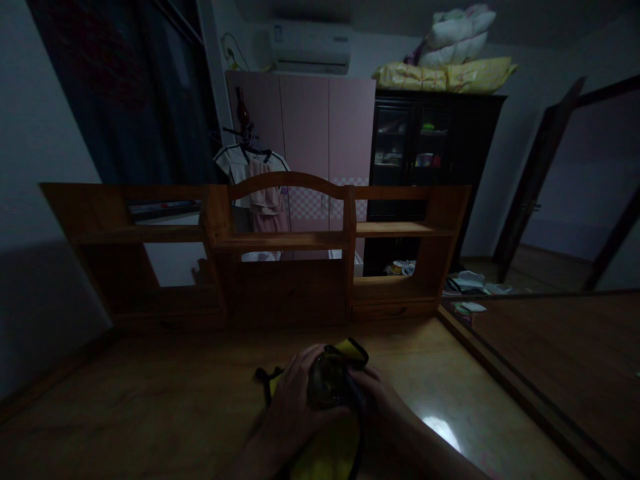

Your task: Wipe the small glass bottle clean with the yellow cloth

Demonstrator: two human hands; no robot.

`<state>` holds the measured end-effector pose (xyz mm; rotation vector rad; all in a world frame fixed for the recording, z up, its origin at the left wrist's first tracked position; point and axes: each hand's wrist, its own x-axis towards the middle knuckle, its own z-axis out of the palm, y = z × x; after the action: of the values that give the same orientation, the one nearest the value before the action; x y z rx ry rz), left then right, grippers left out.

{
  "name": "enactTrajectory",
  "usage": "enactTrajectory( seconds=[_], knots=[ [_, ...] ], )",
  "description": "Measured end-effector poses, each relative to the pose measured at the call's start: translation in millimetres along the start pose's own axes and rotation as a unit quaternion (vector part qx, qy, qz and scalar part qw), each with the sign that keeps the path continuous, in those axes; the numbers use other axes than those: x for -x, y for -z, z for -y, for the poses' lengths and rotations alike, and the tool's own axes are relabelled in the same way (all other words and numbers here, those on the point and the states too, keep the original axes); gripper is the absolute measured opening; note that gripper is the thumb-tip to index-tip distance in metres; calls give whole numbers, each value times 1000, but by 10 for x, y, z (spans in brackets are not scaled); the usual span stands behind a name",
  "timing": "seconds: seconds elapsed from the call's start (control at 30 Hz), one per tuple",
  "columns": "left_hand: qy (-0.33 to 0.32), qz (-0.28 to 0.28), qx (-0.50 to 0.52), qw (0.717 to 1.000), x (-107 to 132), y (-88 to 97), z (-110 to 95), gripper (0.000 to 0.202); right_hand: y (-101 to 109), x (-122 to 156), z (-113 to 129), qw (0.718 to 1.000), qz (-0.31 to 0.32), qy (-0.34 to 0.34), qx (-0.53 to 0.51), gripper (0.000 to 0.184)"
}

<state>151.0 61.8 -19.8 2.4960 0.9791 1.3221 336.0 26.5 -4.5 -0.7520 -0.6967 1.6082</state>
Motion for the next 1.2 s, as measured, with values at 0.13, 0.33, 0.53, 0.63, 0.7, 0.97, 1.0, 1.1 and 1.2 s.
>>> enactTrajectory(
  seconds=[0.13, 0.33, 0.53, 0.63, 0.7, 0.97, 1.0, 1.1, 1.2],
  knots=[
    [-24, -29, -16, 999, -23, -1, 2, 87, 49, -22, -60, 1000, 4, -8, -7, 32],
    [-24, -32, -23, 999, -27, 22, -4, 88, 127, -58, -132, 1000, 28, 3, -13, 35],
    [-6, -12, -30, 999, -13, 9, 25, 89, 83, -20, -73, 1000, 19, -1, 0, 35],
    [-16, -16, -39, 999, -12, 2, 43, 90, 84, -20, -83, 1000, 13, -10, -10, 37],
    [-22, -17, -45, 999, -7, -1, 57, 91, 97, -34, -104, 1000, 16, -12, -10, 36],
    [-53, -19, -66, 996, -8, -19, 88, 92, 115, -48, -112, 1000, 13, -21, -8, 33],
    [-55, -21, -70, 996, -12, -20, 86, 92, 121, -46, -113, 1000, 9, -25, -8, 33],
    [-50, -14, -76, 996, -18, -16, 80, 92, 137, -47, -126, 1000, -11, -27, -8, 32],
    [-57, -4, -77, 995, -13, -11, 83, 92, 124, -43, -128, 1000, -10, -27, -6, 31]
  ],
)
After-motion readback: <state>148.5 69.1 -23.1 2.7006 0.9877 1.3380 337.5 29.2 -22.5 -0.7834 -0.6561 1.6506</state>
